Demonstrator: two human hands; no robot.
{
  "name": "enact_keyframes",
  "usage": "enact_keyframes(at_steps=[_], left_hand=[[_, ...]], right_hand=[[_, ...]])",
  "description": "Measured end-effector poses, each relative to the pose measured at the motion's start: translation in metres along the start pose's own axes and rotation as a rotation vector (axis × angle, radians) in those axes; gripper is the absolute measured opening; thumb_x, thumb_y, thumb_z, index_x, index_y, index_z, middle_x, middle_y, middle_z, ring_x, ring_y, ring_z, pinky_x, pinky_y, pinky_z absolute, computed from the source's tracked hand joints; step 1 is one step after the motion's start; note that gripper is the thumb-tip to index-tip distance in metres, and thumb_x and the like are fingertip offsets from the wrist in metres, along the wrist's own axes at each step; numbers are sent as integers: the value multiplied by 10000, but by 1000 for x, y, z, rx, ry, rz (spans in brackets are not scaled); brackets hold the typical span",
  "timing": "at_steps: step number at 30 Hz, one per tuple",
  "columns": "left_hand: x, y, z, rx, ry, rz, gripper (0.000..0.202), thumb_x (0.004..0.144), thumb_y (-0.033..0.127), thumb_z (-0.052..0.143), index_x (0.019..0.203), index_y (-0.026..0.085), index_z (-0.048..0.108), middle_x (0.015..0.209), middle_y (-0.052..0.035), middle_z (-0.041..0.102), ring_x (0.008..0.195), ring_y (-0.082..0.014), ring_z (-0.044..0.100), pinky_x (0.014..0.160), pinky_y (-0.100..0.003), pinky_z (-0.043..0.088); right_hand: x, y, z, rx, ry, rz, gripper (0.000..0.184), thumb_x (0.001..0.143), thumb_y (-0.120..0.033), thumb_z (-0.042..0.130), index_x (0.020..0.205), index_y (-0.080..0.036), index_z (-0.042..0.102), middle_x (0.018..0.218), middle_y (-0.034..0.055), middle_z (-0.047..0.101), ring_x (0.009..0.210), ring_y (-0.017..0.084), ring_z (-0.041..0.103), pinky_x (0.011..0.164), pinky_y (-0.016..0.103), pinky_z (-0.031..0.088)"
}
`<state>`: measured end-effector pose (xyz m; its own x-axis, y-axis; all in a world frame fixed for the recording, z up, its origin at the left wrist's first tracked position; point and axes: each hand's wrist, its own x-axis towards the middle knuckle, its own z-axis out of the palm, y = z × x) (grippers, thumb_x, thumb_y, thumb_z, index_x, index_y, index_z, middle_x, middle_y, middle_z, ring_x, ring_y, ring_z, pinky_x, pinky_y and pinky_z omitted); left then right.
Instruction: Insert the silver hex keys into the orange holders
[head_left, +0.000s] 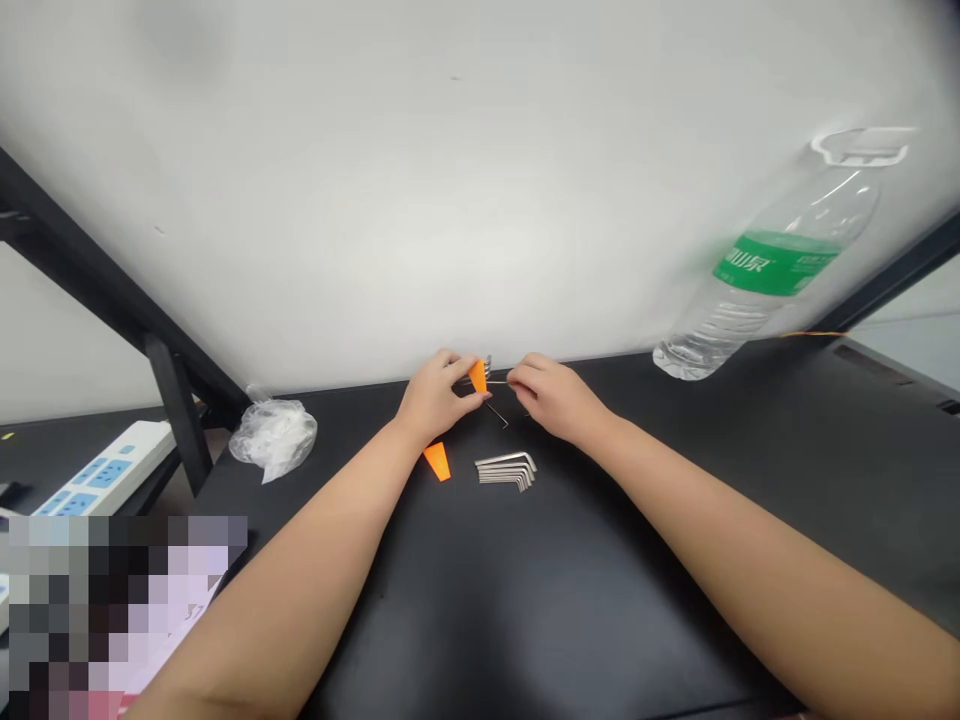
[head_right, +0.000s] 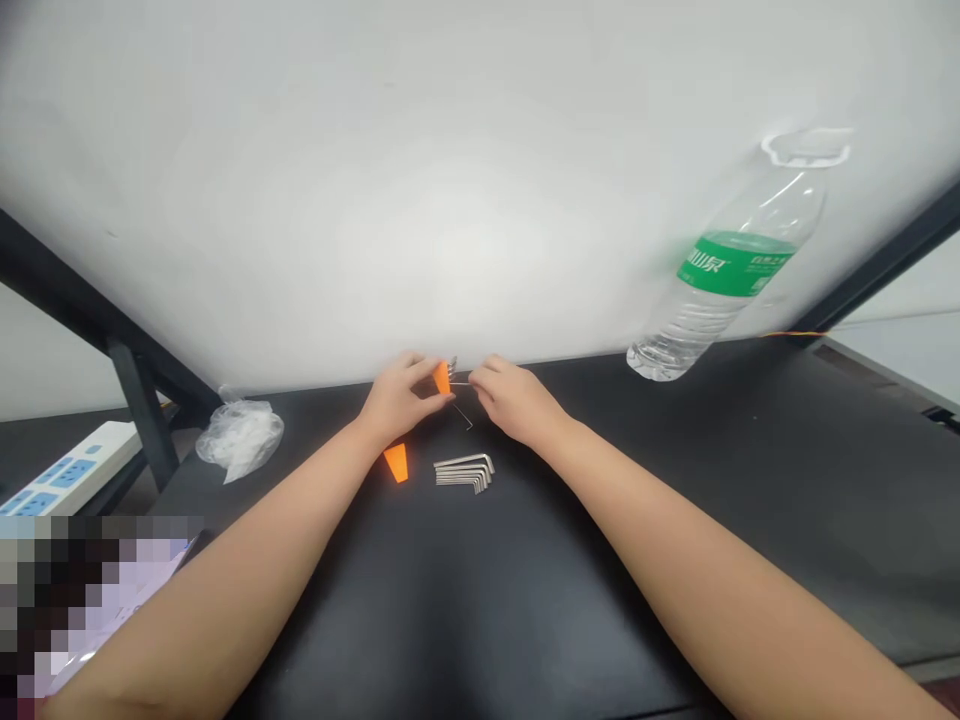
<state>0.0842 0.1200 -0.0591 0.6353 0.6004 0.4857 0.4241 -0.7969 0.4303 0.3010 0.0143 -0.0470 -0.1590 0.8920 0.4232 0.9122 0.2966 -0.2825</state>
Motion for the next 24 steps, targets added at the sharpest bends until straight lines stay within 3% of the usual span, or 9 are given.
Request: enact_keyframes(at_steps=[12, 19, 24], left_hand=[[-1, 1, -3, 67, -18, 35, 382, 865, 477, 755, 1182, 271, 701, 981, -40, 610, 842, -188, 604, 778, -324, 513], [-1, 7, -4, 86, -90, 120, 331, 855, 444, 761, 1127, 268, 696, 1008, -38, 612, 853, -186, 601, 751, -315, 497], [-1, 10, -4, 82, -83, 115, 257, 871, 403, 742, 1075, 253, 694, 999, -38, 611, 861, -184, 599, 744, -304, 488]], right_hand=[[-1, -11, -7, -162, -42, -41, 293, 990, -153, 438, 1074, -183, 717, 1055, 108, 620, 780, 190, 535, 728, 302, 400], [-1, -15, -2, -43, -91, -99, 260, 994, -168, 458, 1051, -216, 707, 1067, 81, 634, 826, 192, 577, 764, 301, 436], [1, -23, 3, 132, -29, -62, 201, 966, -131, 469, 1009, -209, 650, 1011, 74, 675, 897, 208, 616, 808, 308, 470]])
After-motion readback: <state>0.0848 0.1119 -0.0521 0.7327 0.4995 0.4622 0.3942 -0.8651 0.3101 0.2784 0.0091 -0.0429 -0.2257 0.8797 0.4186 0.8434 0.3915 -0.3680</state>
